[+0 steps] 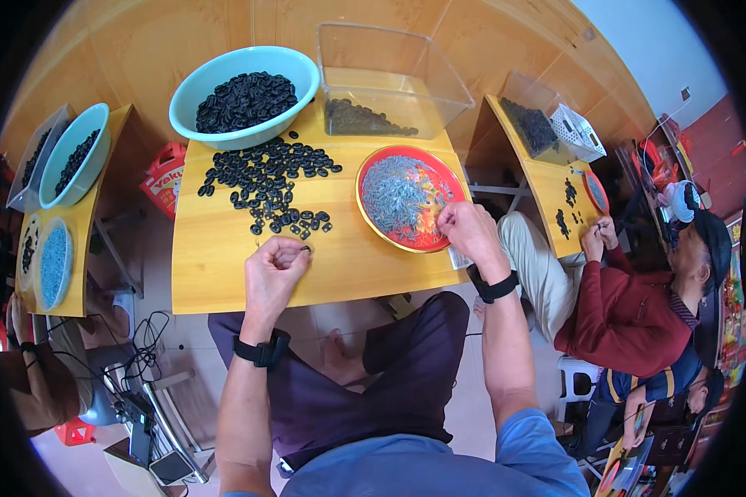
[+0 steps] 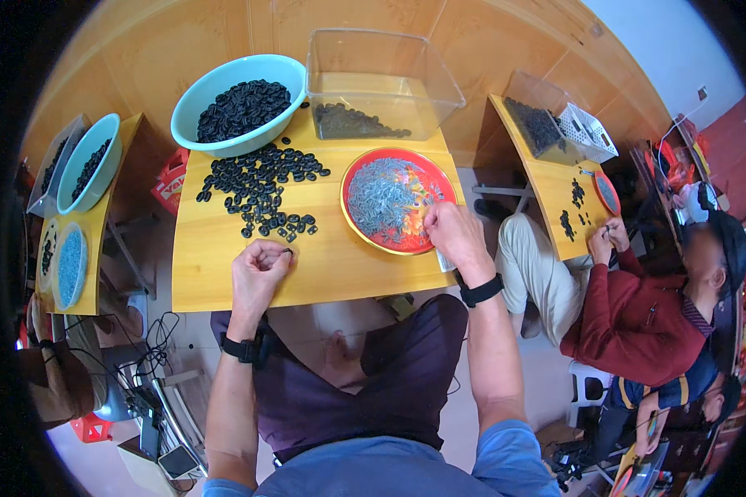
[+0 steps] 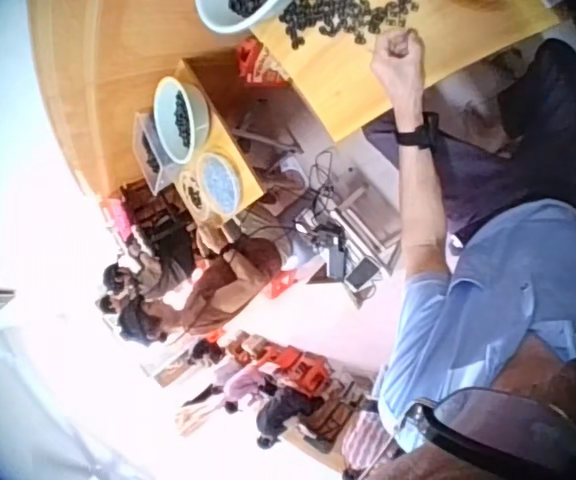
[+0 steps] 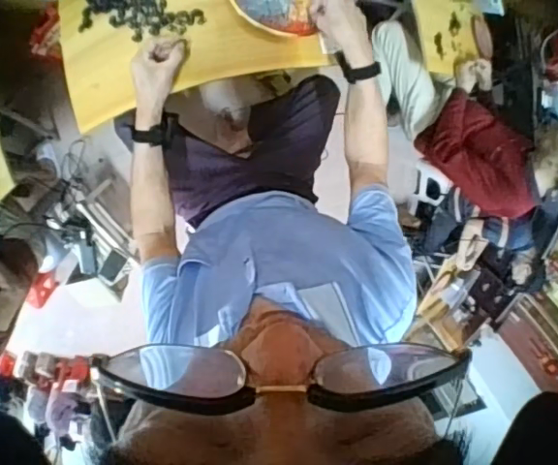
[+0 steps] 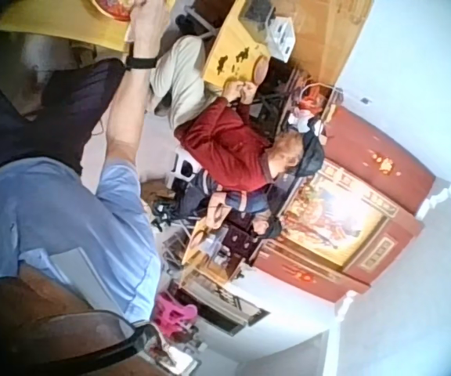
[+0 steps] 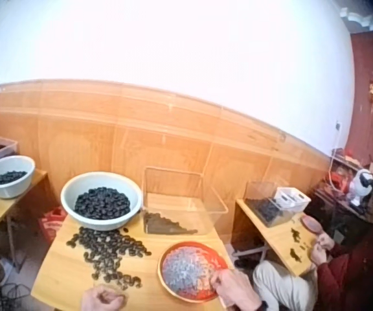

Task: Sorting and inspecting small black plastic components on a table.

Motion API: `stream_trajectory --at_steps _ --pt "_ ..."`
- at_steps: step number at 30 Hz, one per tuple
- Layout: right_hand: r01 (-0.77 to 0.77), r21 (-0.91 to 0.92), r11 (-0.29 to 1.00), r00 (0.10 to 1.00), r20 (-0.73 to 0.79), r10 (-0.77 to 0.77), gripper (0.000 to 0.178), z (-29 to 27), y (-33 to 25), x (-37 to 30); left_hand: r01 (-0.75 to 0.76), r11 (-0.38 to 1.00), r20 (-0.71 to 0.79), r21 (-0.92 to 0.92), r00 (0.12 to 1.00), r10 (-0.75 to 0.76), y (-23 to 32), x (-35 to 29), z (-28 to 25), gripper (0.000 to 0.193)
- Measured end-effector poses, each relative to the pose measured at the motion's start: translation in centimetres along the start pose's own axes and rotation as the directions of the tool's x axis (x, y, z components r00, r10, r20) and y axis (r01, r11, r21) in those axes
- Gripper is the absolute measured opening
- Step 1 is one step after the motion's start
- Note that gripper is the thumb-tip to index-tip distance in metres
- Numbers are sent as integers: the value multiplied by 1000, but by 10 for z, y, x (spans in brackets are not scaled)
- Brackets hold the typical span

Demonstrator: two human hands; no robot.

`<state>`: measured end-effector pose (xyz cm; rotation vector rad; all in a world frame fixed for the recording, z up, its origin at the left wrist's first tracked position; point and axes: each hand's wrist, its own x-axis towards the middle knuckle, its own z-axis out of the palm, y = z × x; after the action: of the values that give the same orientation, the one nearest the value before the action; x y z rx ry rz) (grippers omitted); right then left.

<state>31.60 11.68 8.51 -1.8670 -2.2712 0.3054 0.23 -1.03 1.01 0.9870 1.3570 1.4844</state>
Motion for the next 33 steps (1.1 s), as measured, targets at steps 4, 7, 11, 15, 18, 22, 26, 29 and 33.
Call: stream_trajectory --at_steps 4,7,11,15,18,22,26,29,33 --pt "55 -85 995 996 78 -49 11 -2 -3 2 -6 992 17 124 1000 4 4 0 1 12" --pt "71 -65 995 994 82 -66 14 -1 -3 3 -13 988 17 152 1000 11 6 0 2 13" --pt "29 -67 997 996 86 -23 9 -1 -6 3 -38 993 19 112 999 36 5 -1 3 12" --pt "52 16 999 993 101 -54 8 4 -5 4 -35 990 15 135 999 33 5 -2 3 12" --pt "7 189 982 993 117 -29 8 8 -1 6 -35 989 20 144 999 33 5 -1 3 11" --pt "-43 196 980 999 17 41 9 -1 -8 4 -41 992 21 120 999 39 4 -2 3 11" --pt "38 56 998 999 14 -39 9 0 -8 3 -34 995 21 97 999 32 2 -1 1 10" --pt "65 39 997 997 29 -66 10 1 -11 2 -44 994 28 101 999 41 3 -1 2 10" --pt "125 -3 992 992 27 -125 12 5 -11 2 -41 992 31 122 999 38 8 -2 3 10"
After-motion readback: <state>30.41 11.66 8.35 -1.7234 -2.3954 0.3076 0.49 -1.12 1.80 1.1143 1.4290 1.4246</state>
